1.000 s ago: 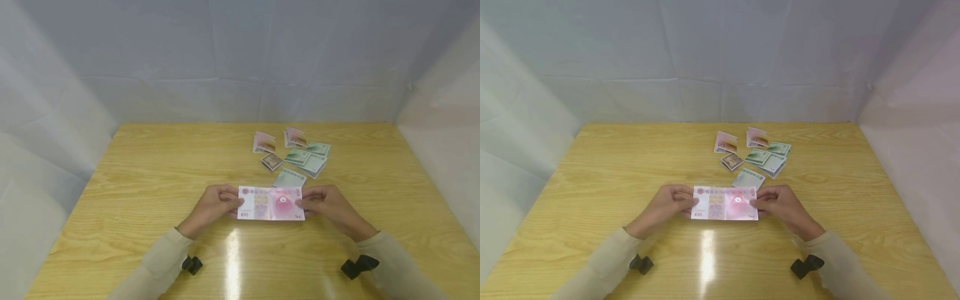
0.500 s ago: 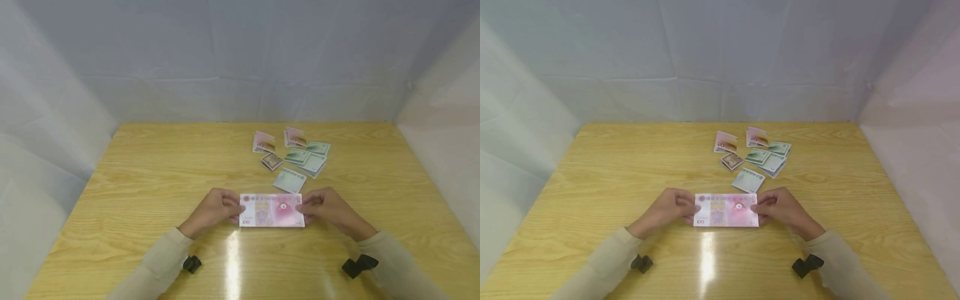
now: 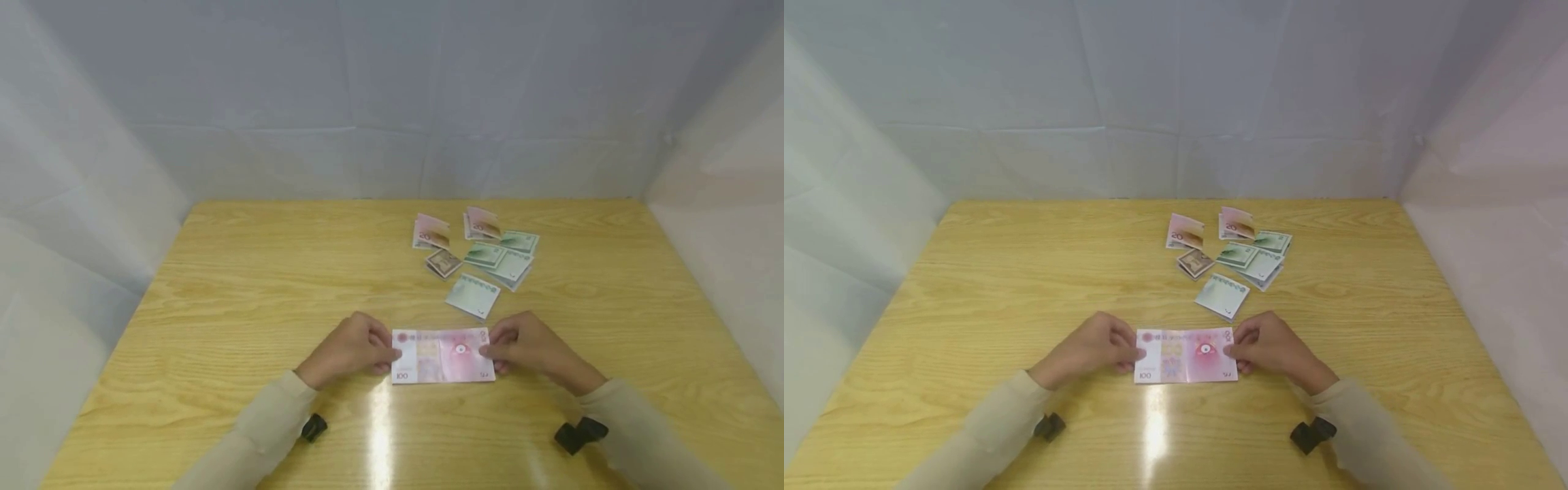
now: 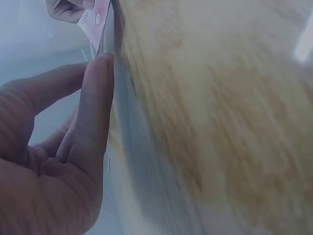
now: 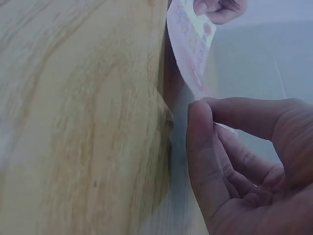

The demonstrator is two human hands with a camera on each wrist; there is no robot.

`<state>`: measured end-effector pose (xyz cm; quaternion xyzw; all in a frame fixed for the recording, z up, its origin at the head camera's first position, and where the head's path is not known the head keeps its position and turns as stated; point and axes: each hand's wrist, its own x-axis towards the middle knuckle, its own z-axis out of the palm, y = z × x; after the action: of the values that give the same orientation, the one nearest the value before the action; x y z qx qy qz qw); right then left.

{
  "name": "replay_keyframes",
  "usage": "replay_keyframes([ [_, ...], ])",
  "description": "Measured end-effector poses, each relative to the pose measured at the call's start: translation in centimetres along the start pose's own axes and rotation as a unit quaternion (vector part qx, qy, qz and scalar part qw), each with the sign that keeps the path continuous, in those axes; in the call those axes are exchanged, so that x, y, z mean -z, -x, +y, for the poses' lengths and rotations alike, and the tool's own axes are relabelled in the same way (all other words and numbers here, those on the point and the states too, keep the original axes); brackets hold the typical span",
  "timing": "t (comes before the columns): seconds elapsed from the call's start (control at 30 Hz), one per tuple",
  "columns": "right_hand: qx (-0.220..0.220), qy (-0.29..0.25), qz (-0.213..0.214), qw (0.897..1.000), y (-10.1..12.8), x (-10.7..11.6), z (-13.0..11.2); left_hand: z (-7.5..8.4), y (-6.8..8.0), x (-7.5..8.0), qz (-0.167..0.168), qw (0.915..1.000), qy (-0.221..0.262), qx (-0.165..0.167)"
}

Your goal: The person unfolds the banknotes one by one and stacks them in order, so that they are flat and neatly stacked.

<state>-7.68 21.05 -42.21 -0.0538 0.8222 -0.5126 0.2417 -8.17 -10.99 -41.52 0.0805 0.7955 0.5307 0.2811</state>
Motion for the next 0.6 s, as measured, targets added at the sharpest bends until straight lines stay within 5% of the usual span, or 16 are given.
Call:
replay_keyframes([
  [0.6, 0.001, 0.111, 0.011, 0.994, -0.09, -0.69, -0.54, 0.65, -0.27, -0.9, 0.05, 0.9849, -0.165, 0.009],
])
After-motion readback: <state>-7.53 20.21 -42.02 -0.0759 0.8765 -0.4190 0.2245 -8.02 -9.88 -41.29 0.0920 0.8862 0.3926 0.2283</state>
